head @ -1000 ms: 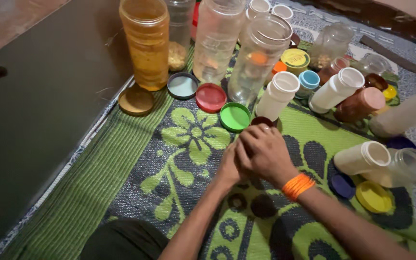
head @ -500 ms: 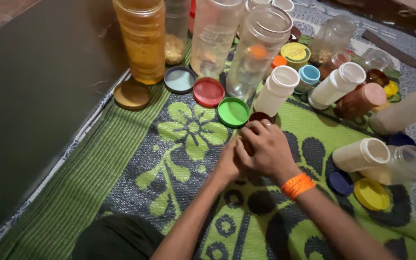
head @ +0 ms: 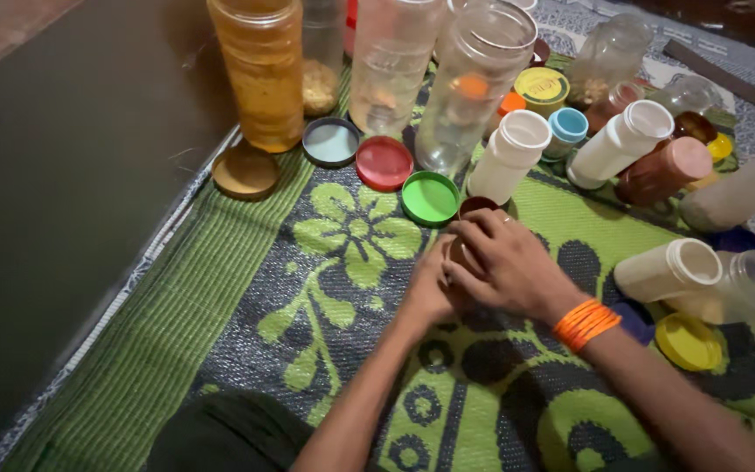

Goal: The person sits on a floor mat with many open plastic jars, bottles and containers spread out. They pick up lids one at a time and screw them onto matching containers, pressing and twisting each lid to seal the jar before moving to the next one.

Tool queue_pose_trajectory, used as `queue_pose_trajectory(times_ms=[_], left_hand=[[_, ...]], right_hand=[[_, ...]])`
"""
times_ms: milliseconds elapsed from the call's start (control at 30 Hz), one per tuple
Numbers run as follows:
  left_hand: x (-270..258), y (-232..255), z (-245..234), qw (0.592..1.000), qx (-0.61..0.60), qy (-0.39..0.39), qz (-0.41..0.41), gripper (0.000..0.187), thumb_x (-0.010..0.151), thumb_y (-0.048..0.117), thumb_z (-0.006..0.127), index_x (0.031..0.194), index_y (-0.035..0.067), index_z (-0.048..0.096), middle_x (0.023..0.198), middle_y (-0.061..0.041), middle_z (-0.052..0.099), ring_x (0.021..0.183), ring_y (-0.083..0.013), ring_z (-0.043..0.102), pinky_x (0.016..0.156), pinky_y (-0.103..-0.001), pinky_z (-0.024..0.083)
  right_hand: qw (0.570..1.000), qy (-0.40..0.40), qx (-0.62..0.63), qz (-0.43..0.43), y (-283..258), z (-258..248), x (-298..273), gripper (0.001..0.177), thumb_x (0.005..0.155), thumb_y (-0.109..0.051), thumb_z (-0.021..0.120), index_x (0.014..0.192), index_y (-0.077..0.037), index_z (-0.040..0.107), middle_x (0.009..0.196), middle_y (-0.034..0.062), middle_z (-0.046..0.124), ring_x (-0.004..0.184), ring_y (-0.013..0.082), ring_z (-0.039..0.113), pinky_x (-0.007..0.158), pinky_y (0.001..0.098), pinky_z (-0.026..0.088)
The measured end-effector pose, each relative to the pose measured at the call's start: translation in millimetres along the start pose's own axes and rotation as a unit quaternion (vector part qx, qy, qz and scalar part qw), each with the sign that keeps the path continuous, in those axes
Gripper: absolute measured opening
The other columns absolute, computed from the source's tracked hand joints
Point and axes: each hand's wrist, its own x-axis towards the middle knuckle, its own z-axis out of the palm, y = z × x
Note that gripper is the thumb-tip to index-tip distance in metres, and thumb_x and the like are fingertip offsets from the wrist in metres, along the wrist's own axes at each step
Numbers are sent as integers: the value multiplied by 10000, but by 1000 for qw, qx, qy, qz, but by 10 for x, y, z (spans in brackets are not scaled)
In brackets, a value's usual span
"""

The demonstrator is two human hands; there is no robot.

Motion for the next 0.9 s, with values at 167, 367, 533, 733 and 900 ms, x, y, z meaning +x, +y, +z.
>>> queue_pose_trajectory(times_ms=[167, 367, 533, 733, 900], left_hand=[[-12, 111, 7, 990, -115, -12, -79, 497, 740, 177, 752, 1197, 58, 596, 1043, -126, 723, 957, -297, 742, 856, -383, 583], [-80, -9, 104, 998, -28, 2, -47, 359, 893, 167, 717, 1215, 32, 635, 1053, -157, 725, 1023, -372, 691, 928, -413, 555], [9, -260, -11, 990, 43, 17, 132, 657, 771, 166, 792, 1340, -16, 519, 1279, -192, 623, 1179, -374, 615, 1022, -435, 486], [-2, -312, -99, 975, -112, -73, -175, 645, 702, 218, 835, 1268, 53, 572, 1222, -99, 688, 1104, -177, 664, 928, -326, 556], [-45, -324, -20, 972, -193, -48, -126, 661, 799, 207, 768, 1405, 78, 538, 1259, -63, 674, 1136, -122, 618, 962, -297, 539]], right_hand=[[990, 78, 6, 115, 113, 164, -146, 364, 869, -302, 681, 1141, -60, 680, 1094, 181, 644, 967, 390, 648, 843, 468, 536], [906, 184, -104, 368, -153, 538, -133, 336, 918, -362, 715, 1097, -79, 701, 1041, 193, 657, 971, 416, 648, 824, 512, 524], [957, 130, -120, 231, -290, 432, 169, 489, 841, -412, 710, 1150, -36, 664, 1052, 232, 631, 976, 424, 625, 860, 506, 522], [985, -121, 5, -124, 283, 7, 302, 560, 826, -371, 719, 1217, 15, 611, 1086, 225, 609, 944, 413, 620, 849, 499, 519], [999, 35, -7, -17, 259, 256, 70, 426, 792, -316, 730, 1126, -54, 689, 1079, 171, 660, 970, 374, 666, 841, 452, 558]])
